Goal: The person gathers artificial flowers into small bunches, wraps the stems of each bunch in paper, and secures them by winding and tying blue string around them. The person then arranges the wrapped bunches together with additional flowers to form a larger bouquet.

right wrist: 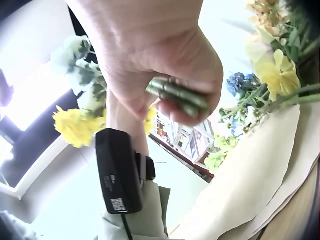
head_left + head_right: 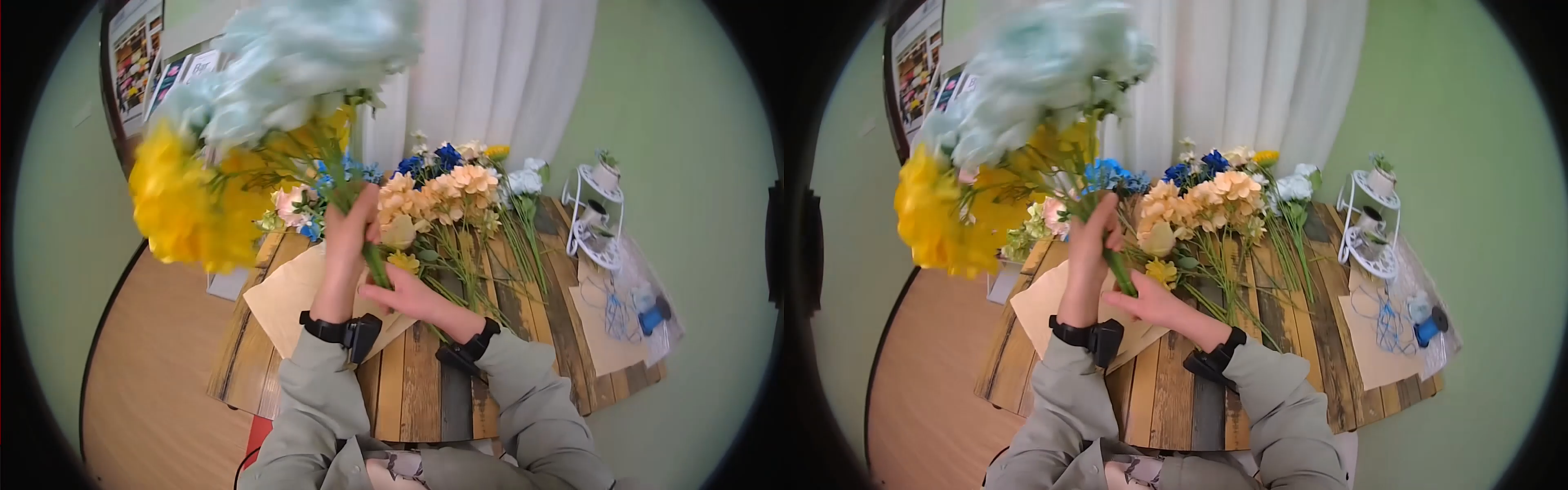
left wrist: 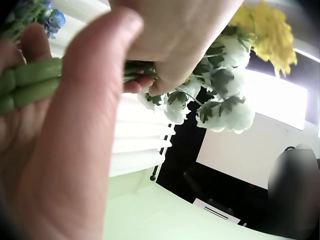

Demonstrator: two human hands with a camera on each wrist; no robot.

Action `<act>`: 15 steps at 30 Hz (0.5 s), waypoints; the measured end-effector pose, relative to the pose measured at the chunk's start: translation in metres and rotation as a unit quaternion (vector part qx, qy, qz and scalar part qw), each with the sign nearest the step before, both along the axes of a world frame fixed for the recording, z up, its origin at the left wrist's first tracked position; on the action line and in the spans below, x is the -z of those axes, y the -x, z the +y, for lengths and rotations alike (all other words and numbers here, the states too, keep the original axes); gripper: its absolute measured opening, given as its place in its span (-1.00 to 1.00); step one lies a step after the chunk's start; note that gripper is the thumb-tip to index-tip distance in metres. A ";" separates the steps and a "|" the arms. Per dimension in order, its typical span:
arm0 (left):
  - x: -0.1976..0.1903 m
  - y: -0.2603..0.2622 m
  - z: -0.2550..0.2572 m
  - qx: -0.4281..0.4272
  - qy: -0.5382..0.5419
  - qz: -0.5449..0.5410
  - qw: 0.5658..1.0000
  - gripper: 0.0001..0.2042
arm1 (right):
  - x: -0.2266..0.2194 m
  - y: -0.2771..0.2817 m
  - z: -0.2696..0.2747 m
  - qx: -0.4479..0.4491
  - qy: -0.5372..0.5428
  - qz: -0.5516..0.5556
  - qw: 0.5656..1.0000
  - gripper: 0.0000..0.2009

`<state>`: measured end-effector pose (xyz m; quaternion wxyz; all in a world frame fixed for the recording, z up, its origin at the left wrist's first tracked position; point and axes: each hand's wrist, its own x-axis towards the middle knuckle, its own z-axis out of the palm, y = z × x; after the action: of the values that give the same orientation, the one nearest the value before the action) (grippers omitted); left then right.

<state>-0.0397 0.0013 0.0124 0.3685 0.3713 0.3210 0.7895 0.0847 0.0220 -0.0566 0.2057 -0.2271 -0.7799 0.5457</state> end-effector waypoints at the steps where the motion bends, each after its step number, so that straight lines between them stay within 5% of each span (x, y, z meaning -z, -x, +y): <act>1: -0.001 0.004 -0.001 0.010 0.004 0.009 1.000 -0.82 | 0.001 -0.008 0.002 0.010 0.004 0.009 1.000 -0.62; 3: 0.000 0.019 -0.004 0.031 0.010 -0.093 0.995 -0.75 | 0.004 -0.033 0.009 0.018 -0.182 0.073 0.980 -0.52; 4: -0.004 0.026 -0.006 0.036 0.015 -0.089 0.995 -0.75 | 0.004 -0.049 0.021 0.097 -0.286 -0.008 0.953 -0.43; 5: -0.008 0.031 -0.011 0.030 0.004 -0.099 0.995 -0.73 | 0.018 -0.068 0.043 0.167 -0.458 -0.114 0.865 -0.41; 8: -0.015 0.042 -0.024 0.020 -0.031 -0.117 0.992 -0.71 | 0.022 -0.110 0.068 0.285 -0.413 -0.415 0.759 -0.44; 12: -0.018 0.050 -0.032 -0.018 -0.057 -0.116 0.991 -0.68 | 0.069 -0.148 0.115 0.264 -0.279 -0.465 0.798 -0.50; 15: -0.021 0.054 -0.037 -0.017 -0.056 -0.120 0.991 -0.67 | 0.091 -0.165 0.141 0.275 -0.309 -0.343 0.843 -0.59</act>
<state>-0.0933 -0.0361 0.0335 0.3697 0.2883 0.2355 0.8513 0.2495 0.1633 -0.1475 0.1265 -0.5297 -0.8345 0.0845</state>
